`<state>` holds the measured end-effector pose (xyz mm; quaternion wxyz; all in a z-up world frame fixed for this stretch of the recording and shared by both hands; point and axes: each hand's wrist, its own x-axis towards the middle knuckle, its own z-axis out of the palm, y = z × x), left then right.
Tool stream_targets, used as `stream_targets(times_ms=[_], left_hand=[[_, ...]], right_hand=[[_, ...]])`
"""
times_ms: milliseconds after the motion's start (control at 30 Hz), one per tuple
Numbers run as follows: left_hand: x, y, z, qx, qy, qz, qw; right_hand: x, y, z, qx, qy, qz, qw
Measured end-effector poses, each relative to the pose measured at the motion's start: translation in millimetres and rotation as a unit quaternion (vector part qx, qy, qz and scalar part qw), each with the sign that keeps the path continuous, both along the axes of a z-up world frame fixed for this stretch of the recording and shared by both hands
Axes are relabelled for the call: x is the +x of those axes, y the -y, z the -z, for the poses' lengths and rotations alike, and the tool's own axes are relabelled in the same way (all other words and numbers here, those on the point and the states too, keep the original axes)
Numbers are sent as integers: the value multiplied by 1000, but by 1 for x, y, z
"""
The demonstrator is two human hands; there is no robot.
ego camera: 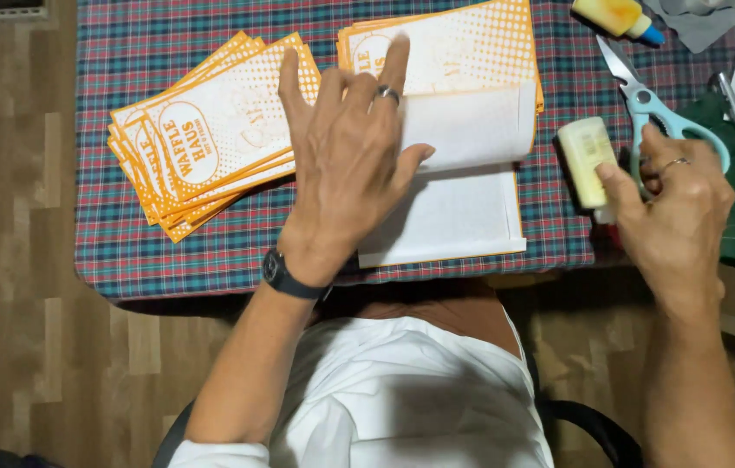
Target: Applying glue to the edges of paper bags and pressing them together to assemble or seal them.
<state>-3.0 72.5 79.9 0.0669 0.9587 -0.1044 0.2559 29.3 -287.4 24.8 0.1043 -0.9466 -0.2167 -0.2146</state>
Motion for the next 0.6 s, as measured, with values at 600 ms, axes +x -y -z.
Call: stream_targets(times_ms=[600], left_hand=[[45,-18,25,-62,-19,72,995]], right_hand=[[-11,-28,-31,174,-25,-116,978]])
